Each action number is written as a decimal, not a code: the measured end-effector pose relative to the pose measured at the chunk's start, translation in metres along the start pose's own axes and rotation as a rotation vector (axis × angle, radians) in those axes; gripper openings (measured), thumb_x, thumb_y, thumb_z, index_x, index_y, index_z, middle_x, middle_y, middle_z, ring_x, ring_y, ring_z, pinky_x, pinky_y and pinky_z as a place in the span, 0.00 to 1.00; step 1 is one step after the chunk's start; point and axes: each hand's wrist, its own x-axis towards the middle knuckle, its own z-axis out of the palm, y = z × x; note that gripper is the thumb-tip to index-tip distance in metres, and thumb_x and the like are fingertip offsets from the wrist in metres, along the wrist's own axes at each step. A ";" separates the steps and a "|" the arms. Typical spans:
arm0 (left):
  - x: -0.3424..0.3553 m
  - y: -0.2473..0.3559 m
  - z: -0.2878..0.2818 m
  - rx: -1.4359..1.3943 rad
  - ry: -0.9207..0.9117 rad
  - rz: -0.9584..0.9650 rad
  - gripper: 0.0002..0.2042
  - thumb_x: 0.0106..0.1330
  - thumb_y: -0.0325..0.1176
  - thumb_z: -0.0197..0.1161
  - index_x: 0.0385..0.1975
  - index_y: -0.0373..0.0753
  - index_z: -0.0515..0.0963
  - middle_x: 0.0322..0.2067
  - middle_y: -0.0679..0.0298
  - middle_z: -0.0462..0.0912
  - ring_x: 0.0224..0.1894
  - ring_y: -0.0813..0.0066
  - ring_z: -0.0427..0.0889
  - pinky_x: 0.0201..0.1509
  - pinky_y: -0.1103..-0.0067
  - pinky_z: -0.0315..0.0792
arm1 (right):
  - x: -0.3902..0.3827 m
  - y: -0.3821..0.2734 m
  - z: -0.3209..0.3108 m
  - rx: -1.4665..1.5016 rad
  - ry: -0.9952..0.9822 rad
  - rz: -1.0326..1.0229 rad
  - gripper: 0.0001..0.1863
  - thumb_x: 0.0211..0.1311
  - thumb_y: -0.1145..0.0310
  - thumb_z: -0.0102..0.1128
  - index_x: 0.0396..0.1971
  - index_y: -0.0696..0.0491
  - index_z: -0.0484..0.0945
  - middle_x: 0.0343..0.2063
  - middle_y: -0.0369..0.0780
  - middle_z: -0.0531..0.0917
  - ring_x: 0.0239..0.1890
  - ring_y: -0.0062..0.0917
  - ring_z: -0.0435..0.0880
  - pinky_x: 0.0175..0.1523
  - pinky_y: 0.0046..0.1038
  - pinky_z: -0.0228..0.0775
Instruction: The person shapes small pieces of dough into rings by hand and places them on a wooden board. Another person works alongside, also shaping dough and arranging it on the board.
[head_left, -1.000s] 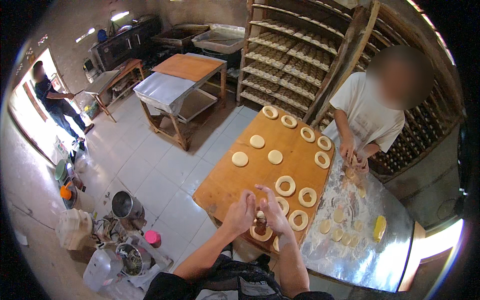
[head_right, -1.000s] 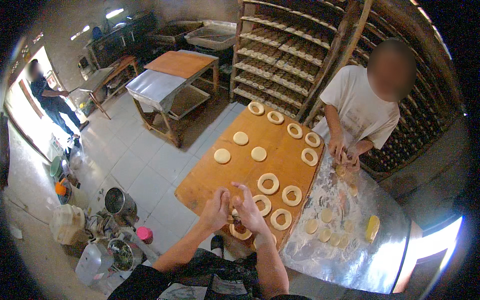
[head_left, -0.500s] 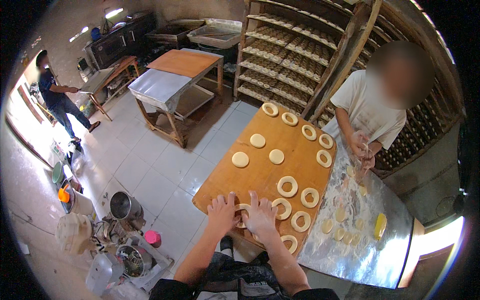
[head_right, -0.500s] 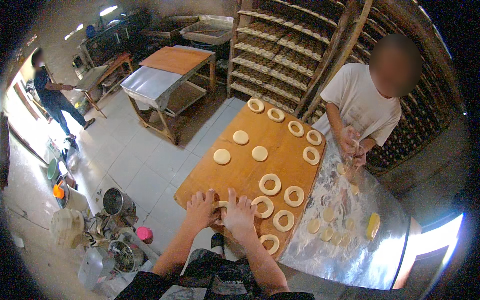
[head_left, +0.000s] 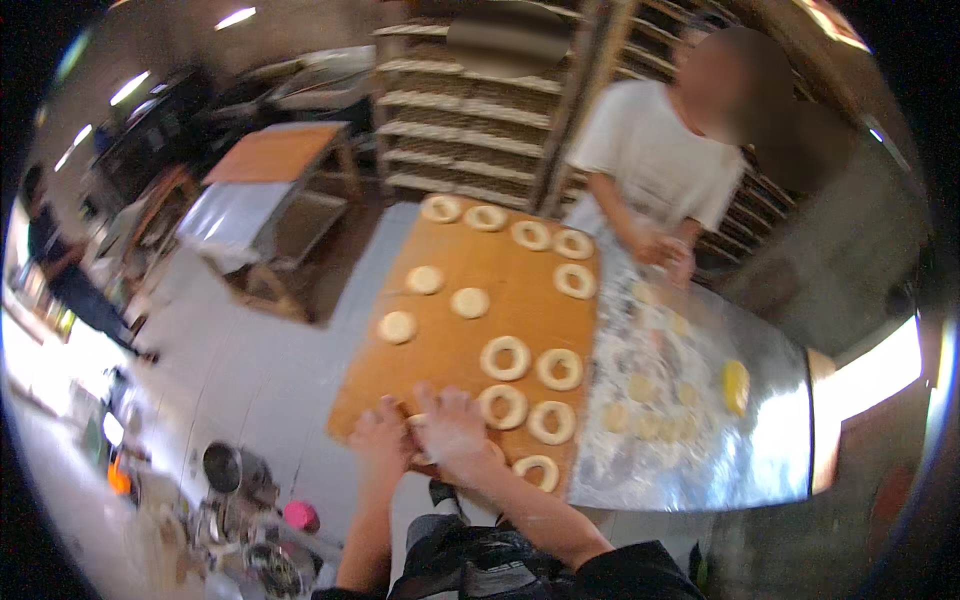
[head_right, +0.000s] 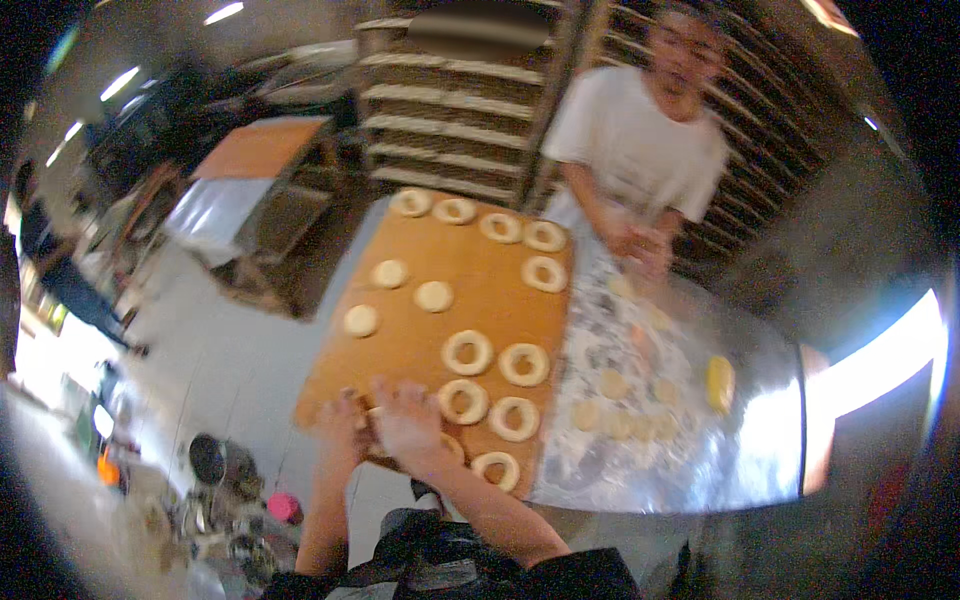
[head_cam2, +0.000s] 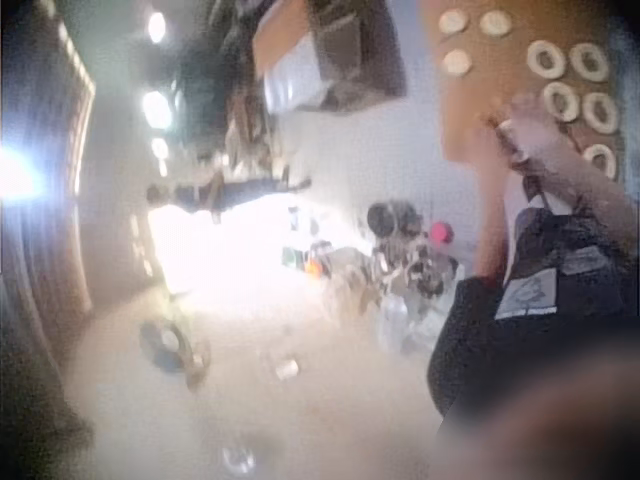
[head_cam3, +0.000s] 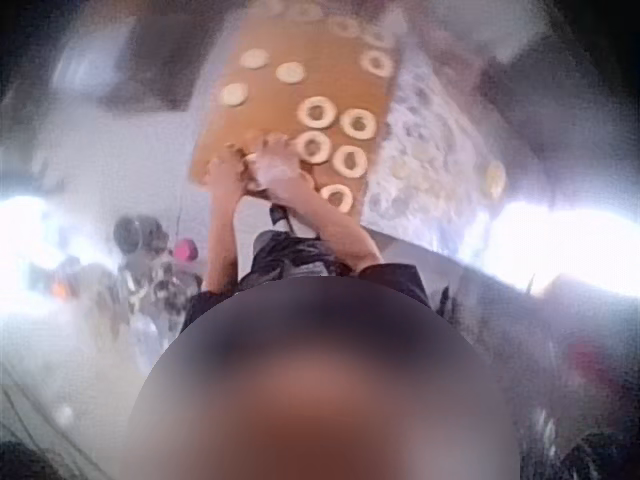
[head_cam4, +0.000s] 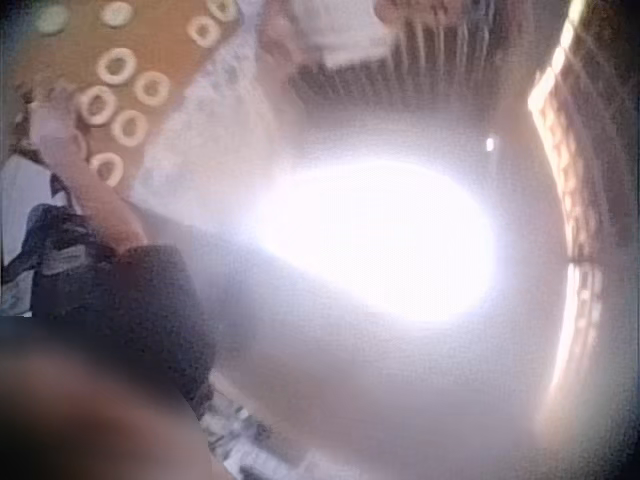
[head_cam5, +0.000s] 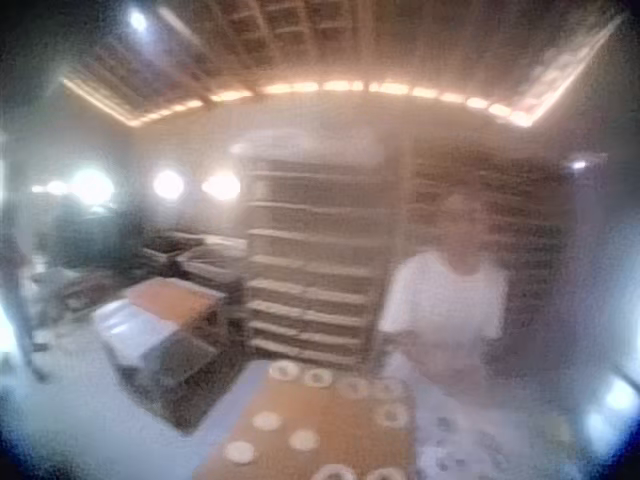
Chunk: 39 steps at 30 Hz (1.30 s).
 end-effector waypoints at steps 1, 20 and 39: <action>0.000 -0.004 -0.001 -0.082 0.051 0.099 0.36 0.50 0.36 0.73 0.62 0.39 0.67 0.46 0.51 0.77 0.50 0.49 0.77 0.52 0.55 0.70 | -0.015 0.010 -0.004 0.100 0.072 -0.091 0.34 0.62 0.53 0.63 0.66 0.47 0.62 0.48 0.50 0.75 0.53 0.46 0.75 0.55 0.50 0.65; -0.066 0.335 0.044 -0.628 -0.257 0.483 0.14 0.63 0.25 0.62 0.49 0.36 0.76 0.41 0.51 0.79 0.48 0.49 0.78 0.52 0.61 0.73 | -0.245 0.483 -0.030 0.053 0.732 0.878 0.33 0.71 0.56 0.56 0.66 0.64 0.62 0.66 0.58 0.66 0.71 0.53 0.61 0.74 0.45 0.54; -0.122 0.392 0.102 -0.466 -0.090 0.495 0.12 0.63 0.24 0.62 0.47 0.37 0.77 0.43 0.47 0.76 0.44 0.48 0.79 0.46 0.61 0.75 | -0.126 0.543 -0.061 0.261 0.091 -0.009 0.38 0.75 0.41 0.42 0.71 0.55 0.60 0.73 0.50 0.60 0.76 0.45 0.54 0.79 0.41 0.45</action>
